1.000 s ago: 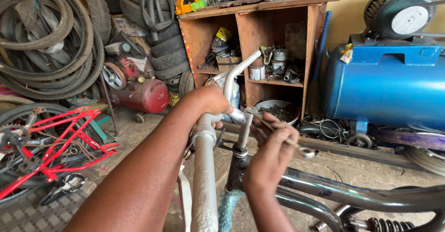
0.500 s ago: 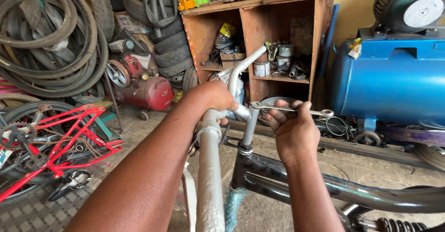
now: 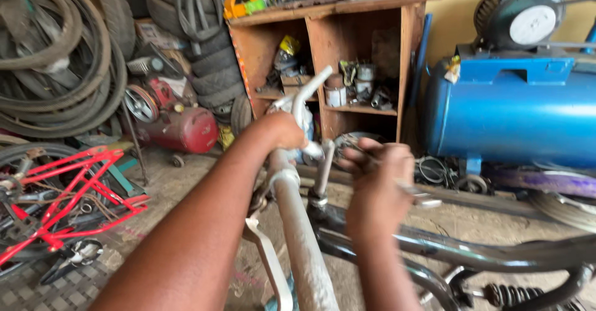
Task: The person works on a bicycle frame in a cluttered workshop, using a screwdriver and a wrench to tighten components on the head tube. They then pick up a silver handlebar, apply grease from a bottle to the stem, and install the handlebar onto the frame, securing it with the wrench.
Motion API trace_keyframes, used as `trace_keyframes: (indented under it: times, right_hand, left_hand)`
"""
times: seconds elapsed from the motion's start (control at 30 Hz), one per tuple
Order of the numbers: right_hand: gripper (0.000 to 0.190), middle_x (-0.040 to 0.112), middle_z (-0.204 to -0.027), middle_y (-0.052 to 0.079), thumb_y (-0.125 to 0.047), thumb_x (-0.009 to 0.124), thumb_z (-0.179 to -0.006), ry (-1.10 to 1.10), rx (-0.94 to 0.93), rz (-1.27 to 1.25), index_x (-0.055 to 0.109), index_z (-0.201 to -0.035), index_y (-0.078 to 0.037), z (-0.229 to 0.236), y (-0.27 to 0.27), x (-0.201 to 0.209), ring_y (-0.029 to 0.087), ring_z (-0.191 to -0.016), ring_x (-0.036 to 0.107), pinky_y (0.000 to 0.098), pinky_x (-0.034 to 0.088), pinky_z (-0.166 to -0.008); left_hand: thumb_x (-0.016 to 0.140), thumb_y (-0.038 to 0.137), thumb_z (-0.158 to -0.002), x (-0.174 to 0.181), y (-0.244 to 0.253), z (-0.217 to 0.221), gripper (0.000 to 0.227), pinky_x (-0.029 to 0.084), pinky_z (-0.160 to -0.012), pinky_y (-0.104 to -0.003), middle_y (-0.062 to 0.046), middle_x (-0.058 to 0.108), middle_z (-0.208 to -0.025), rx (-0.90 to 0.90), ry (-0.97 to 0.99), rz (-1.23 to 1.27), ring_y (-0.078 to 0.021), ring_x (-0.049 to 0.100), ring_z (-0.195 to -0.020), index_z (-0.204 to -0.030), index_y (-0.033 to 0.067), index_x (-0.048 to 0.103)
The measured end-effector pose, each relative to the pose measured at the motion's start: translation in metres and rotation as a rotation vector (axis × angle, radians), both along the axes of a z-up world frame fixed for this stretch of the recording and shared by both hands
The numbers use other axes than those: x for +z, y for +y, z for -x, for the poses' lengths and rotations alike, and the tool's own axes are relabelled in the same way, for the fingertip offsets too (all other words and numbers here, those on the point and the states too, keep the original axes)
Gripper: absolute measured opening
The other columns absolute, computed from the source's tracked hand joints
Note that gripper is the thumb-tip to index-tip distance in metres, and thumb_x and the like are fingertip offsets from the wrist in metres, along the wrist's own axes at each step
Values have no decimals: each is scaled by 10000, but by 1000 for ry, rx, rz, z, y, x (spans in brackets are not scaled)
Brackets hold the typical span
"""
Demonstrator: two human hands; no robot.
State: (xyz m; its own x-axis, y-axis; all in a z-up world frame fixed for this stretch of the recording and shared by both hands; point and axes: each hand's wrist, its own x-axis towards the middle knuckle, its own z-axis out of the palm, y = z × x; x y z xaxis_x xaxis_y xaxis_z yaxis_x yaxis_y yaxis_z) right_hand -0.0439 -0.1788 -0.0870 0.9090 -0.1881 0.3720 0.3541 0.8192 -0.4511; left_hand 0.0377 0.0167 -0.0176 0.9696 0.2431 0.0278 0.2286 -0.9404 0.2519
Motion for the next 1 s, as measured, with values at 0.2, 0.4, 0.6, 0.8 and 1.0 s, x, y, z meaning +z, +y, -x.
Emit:
trace_keyframes:
  times: [0.2,0.4,0.6,0.8,1.0]
  right_hand:
    - [409,702,-901,146,-486,380,-1076,187,334,-105,545,-1083,-112,-76,-14,-34,239,-666,591,373,501,-644]
    - [377,684,-823,89,-464,376,-1116,149,549,-41,539,-965,-159,-98,-10,-33,181,-628,540,332,472,-605]
    - [394,620,-734,52,-466,375,-1095,228,581,20,538,-903,-163,-115,-8,-32,179,-572,483,334,440,-551]
    - [411,524,-699,19,-476,356,-1109,200,558,-32,488,-886,-156,-101,-1,-24,174,-578,458,344,444,-574]
    - [338,517,-706,44,-393,357,-1113,132,101,-123,437,-923,-124,-46,31,-30,206,-601,505,379,500,-597]
  left_hand:
    - [756,151,-872,15,-14,22,327,593,-534,-409,-195,773,-916,49,41,186,-274,764,-639,-1098,-80,707]
    - [723,128,-892,10,-9,26,293,573,-461,-418,-209,739,-866,55,53,363,-267,724,-584,-1114,-59,682]
    - [725,125,-885,11,-8,26,289,564,-459,-419,-212,747,-864,12,65,336,-267,719,-584,-1114,-48,689]
    - [740,141,-878,12,-16,35,326,572,-478,-421,-211,756,-884,92,25,320,-263,732,-601,-1141,-45,695]
    - [739,127,-871,15,-19,40,336,577,-483,-424,-202,757,-903,100,15,337,-270,734,-607,-1170,-16,681]
